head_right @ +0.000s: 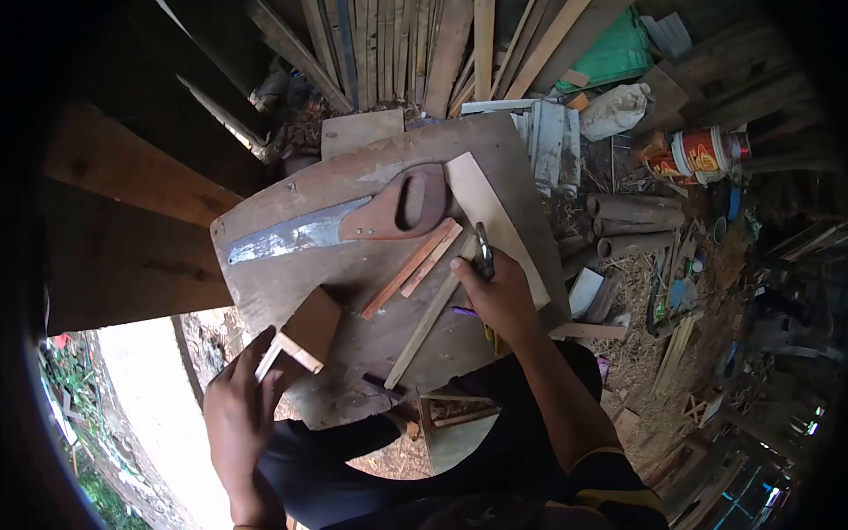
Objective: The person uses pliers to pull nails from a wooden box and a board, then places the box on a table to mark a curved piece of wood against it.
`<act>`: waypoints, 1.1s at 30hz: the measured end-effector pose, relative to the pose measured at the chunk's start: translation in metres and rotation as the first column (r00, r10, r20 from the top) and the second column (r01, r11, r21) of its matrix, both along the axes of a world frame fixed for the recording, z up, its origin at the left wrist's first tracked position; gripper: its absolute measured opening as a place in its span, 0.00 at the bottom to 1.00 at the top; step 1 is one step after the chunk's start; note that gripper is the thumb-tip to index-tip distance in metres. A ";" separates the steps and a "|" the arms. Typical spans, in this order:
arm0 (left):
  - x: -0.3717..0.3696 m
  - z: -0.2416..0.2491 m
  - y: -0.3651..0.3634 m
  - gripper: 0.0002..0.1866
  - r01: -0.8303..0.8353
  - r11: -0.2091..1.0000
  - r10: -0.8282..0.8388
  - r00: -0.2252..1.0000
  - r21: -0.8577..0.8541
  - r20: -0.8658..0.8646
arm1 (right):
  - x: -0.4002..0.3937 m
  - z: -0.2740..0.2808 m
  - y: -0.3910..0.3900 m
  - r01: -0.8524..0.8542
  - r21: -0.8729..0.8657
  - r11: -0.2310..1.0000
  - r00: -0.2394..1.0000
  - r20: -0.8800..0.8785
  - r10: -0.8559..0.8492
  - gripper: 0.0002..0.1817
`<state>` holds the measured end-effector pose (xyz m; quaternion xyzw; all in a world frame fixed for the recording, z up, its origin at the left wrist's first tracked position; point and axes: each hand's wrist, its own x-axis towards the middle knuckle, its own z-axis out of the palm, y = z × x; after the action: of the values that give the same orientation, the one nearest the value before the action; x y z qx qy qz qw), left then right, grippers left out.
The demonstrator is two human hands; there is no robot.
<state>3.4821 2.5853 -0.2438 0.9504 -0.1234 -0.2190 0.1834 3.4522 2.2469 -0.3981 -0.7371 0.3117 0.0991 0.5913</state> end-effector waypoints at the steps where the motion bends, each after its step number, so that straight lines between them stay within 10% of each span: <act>1: -0.001 0.002 -0.001 0.25 -0.002 1.000 0.002 1.000 0.023 0.017 | 0.001 0.000 -0.001 -0.041 -0.027 0.999 0.999 0.009 0.042 0.16; 17: -0.022 -0.006 0.003 0.18 0.104 0.994 -0.098 0.974 -0.020 0.203 | -0.022 -0.019 -0.029 -0.178 0.189 0.966 0.981 0.106 0.160 0.14; 23: -0.033 0.001 -0.012 0.21 0.046 0.999 -0.046 0.977 0.005 0.209 | -0.037 0.008 -0.027 0.085 0.837 0.541 0.967 0.060 -0.246 0.24; 33: -0.033 -0.014 -0.005 0.22 0.067 0.993 -0.095 0.940 0.096 0.327 | -0.075 0.024 0.010 -0.209 0.597 0.774 0.958 0.282 0.041 0.13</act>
<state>3.4496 2.5805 -0.2581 0.9745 -0.1824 -0.0688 0.1110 3.3772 2.2570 -0.3738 -0.5268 0.1334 0.1408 0.8276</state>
